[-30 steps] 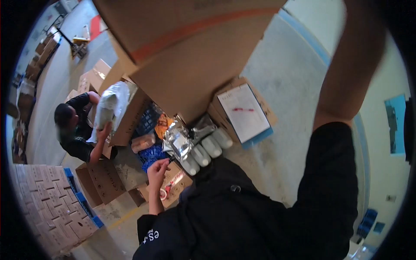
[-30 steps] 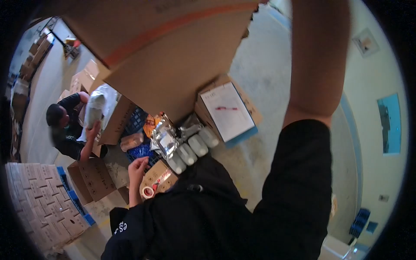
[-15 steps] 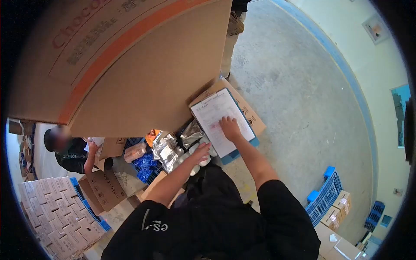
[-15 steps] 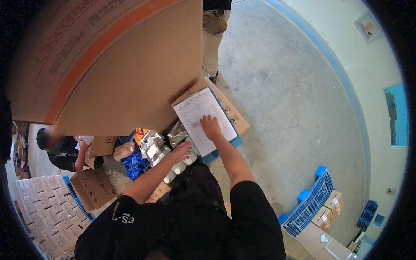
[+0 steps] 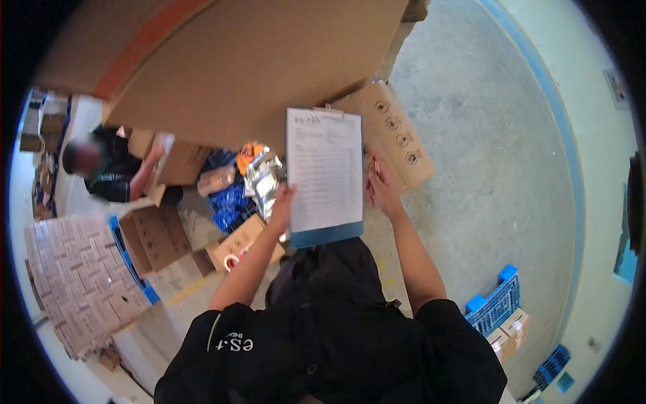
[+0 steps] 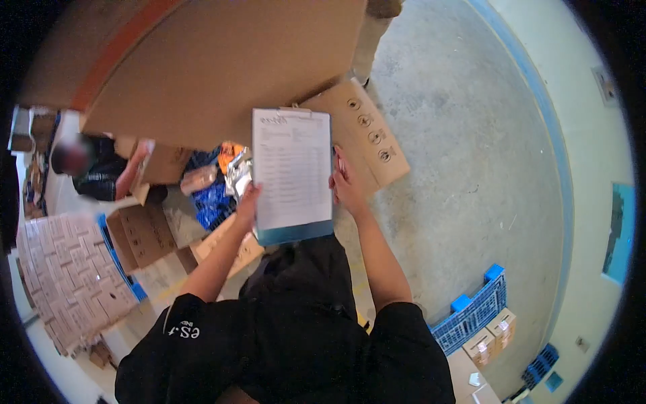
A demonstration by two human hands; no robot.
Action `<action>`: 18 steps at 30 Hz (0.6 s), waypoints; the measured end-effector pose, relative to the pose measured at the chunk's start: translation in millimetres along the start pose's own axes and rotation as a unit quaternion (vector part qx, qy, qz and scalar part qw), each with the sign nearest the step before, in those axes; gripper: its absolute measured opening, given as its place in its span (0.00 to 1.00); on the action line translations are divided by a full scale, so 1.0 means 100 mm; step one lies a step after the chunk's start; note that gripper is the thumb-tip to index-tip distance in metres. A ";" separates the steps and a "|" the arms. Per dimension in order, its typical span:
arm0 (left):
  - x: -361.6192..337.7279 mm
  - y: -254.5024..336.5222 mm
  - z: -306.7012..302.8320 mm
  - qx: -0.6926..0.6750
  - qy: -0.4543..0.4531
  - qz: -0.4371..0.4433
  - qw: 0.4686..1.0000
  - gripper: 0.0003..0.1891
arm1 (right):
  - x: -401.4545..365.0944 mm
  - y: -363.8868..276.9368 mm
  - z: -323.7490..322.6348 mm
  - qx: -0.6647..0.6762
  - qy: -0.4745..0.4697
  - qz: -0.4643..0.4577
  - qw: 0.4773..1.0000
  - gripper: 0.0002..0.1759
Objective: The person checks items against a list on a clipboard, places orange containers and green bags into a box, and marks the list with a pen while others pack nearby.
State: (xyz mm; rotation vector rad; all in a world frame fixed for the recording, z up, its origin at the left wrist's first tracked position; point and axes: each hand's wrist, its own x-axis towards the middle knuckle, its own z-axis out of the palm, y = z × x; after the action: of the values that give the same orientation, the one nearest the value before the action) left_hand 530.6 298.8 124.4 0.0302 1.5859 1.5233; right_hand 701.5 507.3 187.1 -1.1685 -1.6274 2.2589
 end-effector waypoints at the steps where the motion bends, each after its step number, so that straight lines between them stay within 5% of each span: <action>1: -0.07 -0.08 -0.32 0.033 0.027 0.004 0.999 0.18 | -0.04 0.05 0.16 0.081 0.004 -0.089 0.993 0.31; 5: -1.19 0.60 -0.70 -0.105 0.047 0.068 0.991 0.16 | -0.21 -0.14 0.77 0.011 -0.043 -0.122 0.992 0.32; 12: -2.85 0.35 -1.76 -0.226 0.161 0.088 0.957 0.25 | -1.29 -0.42 2.23 0.107 -0.166 -0.189 0.962 0.30; 15: -3.49 0.30 -2.05 -0.167 0.259 0.134 0.942 0.29 | -1.84 -0.36 2.71 0.135 -0.193 -0.270 0.934 0.26; 18: -3.55 0.20 -2.02 -0.162 0.278 0.149 0.935 0.28 | -1.86 -0.33 2.50 0.264 -0.213 -0.185 0.922 0.18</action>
State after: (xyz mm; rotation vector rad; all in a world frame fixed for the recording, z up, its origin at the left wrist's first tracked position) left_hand 607.5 -58.9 306.5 -0.3943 1.7907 2.1534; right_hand 659.4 237.1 340.9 -0.2307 -1.0837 2.5446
